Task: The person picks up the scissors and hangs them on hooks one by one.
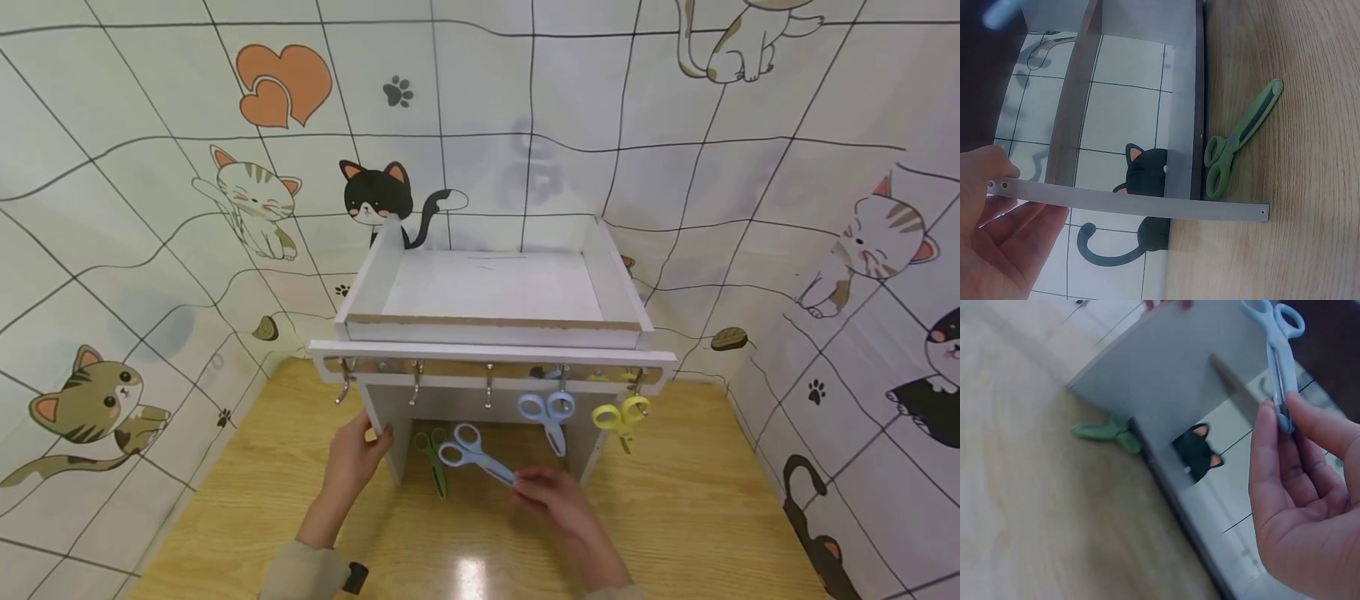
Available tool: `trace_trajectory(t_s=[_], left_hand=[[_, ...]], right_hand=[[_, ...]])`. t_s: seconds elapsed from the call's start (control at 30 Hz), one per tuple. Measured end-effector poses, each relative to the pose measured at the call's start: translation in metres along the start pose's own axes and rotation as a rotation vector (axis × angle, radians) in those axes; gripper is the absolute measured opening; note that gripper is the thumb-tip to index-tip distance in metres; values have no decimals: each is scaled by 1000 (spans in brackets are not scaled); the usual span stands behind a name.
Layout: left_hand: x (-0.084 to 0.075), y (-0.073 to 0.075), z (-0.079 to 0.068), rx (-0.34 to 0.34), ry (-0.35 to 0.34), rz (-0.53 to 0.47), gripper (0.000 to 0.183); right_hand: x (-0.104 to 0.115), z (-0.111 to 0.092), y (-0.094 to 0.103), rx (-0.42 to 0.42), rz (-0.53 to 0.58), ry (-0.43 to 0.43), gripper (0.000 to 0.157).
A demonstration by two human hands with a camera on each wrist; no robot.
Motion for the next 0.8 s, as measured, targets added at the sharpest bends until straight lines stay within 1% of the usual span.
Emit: trace_trajectory(t_s=[0.17, 0.23, 0.5, 0.6, 0.8], left_hand=[[1, -1, 0, 0, 3, -5, 29], [1, 0, 1, -2, 0, -7, 29], [1, 0, 0, -12, -11, -5, 28], [1, 0, 0, -13, -10, -2, 29], [1, 0, 1, -12, -6, 8, 29]], right_hand=[[22, -3, -13, 91, 115, 126, 36], [30, -4, -16, 104, 135, 167, 37], [48, -7, -28, 124, 150, 280, 41], [52, -8, -33, 122, 165, 305, 42], [57, -7, -40, 90, 193, 335, 41]])
Point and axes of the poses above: each hand's wrist, its own z-axis towards the middle knuckle, its own y-axis out of the back of the hand, x = y × z, the point moved 6 cm from there along z, towards the middle knuckle, and after that the axes turned 3 degrees about z, right-handed, at the moved point
